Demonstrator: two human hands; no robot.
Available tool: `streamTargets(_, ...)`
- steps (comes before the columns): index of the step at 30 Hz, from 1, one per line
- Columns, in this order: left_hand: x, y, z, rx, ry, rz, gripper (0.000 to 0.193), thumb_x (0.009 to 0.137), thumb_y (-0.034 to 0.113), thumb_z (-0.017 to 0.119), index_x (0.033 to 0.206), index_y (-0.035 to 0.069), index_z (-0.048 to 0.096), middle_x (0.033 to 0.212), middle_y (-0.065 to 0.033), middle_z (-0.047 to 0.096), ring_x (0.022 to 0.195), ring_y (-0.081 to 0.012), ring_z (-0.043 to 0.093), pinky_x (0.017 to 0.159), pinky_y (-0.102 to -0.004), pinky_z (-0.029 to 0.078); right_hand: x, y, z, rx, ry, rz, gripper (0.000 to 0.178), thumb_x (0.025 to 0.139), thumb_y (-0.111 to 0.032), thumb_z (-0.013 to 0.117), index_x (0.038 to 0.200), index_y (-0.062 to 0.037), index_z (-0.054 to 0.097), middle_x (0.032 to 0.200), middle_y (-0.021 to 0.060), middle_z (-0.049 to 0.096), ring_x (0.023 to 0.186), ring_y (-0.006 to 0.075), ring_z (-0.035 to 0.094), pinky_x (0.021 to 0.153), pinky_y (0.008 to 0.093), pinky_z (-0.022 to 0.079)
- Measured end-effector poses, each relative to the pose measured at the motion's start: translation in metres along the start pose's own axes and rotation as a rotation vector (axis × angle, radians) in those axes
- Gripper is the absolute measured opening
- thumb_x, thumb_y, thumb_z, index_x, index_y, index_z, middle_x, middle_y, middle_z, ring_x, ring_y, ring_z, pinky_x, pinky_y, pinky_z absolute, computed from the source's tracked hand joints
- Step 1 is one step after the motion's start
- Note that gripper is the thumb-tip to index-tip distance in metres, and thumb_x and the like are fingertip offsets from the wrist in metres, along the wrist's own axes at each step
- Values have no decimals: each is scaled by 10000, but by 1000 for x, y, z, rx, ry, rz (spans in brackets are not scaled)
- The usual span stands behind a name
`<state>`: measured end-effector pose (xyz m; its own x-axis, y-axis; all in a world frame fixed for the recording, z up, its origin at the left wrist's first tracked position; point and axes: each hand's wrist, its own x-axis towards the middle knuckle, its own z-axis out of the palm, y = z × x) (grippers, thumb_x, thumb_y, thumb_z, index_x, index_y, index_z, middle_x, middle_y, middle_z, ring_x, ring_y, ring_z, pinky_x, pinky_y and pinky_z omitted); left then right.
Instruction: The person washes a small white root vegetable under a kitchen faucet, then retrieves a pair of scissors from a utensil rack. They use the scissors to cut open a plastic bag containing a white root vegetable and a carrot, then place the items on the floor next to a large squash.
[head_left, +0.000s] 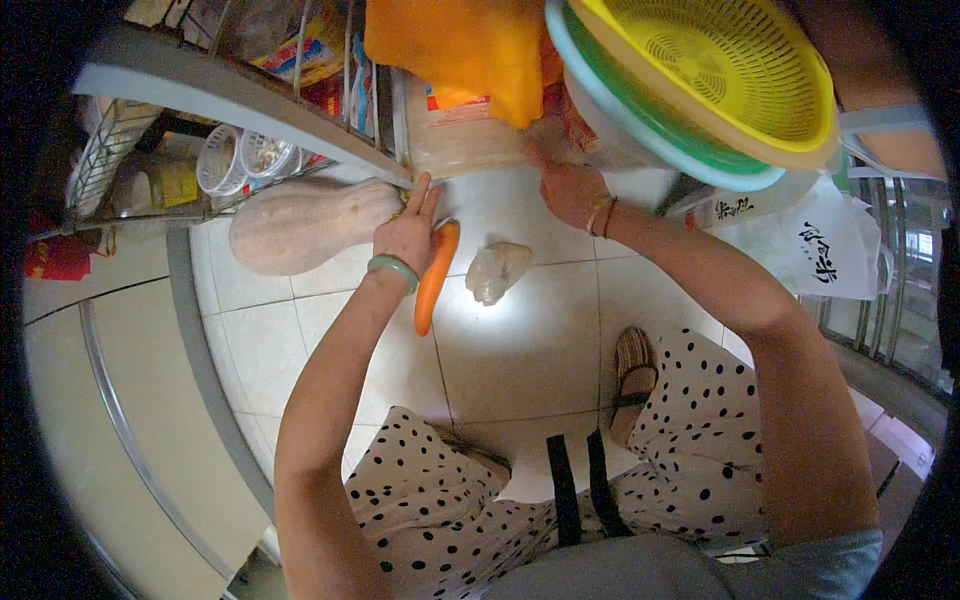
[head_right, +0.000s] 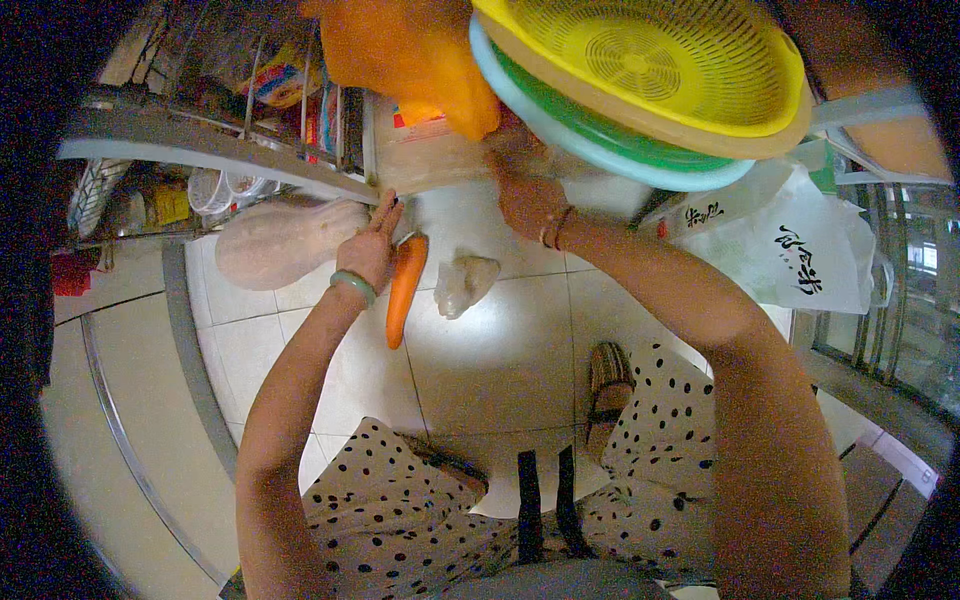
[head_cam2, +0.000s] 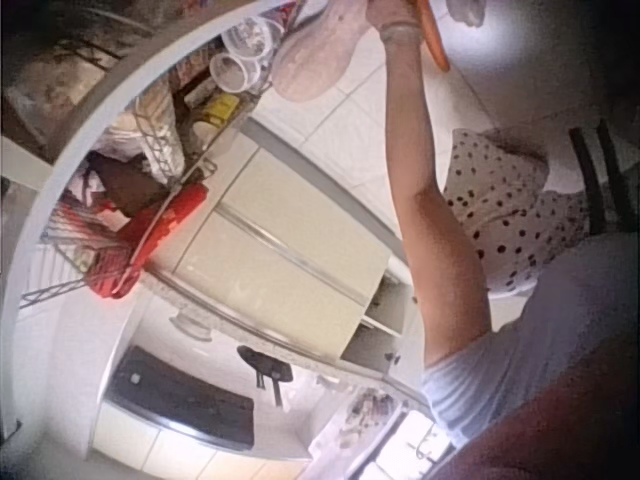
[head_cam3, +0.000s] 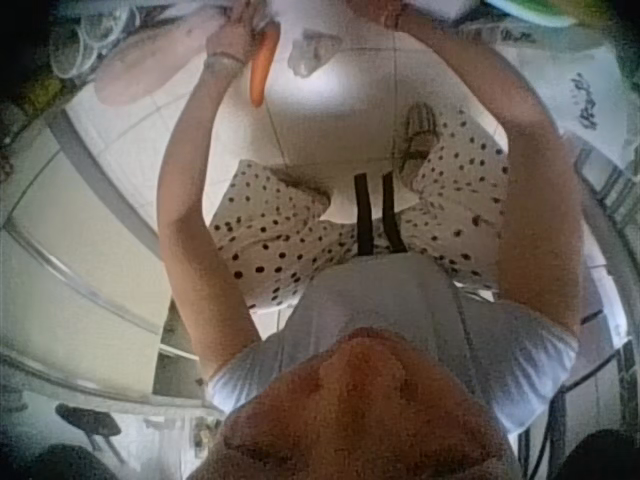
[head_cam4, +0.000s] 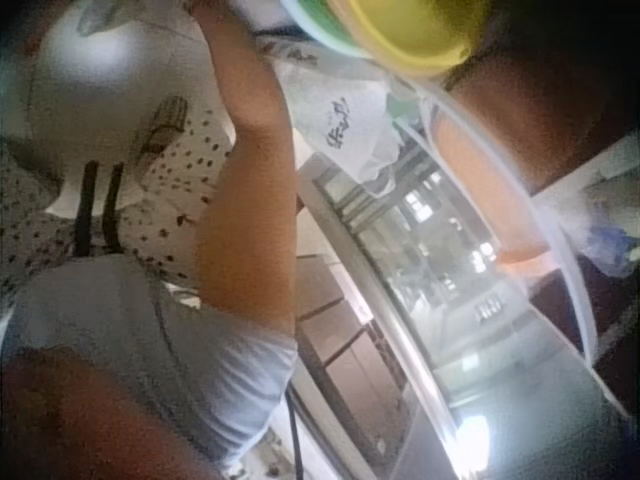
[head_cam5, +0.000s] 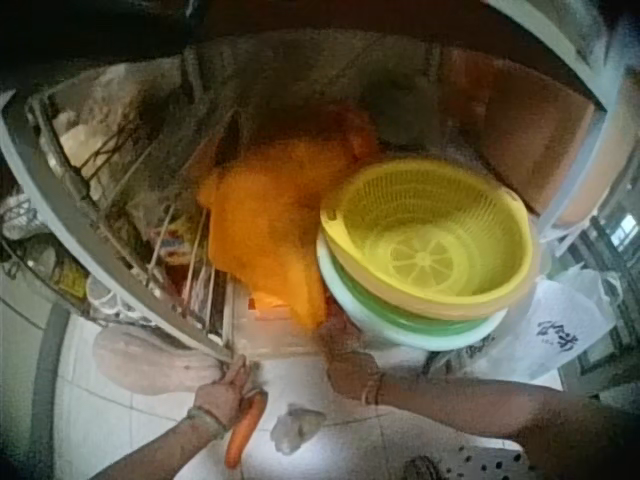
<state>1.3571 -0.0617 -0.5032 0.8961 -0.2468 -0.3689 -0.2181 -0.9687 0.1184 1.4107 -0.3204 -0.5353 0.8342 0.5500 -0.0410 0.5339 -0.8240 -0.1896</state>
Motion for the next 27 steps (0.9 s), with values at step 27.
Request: streamTargets(27,4,17,12,-38,26,-167,788,808,294,581,1415,52,140,1489,-146,77,897,-317,623,704,-387,522,54,-61,8,-8,-107,-146,477,862,-135,398,1335,-92,345,730,189,640,628,324,639,537,450,496)
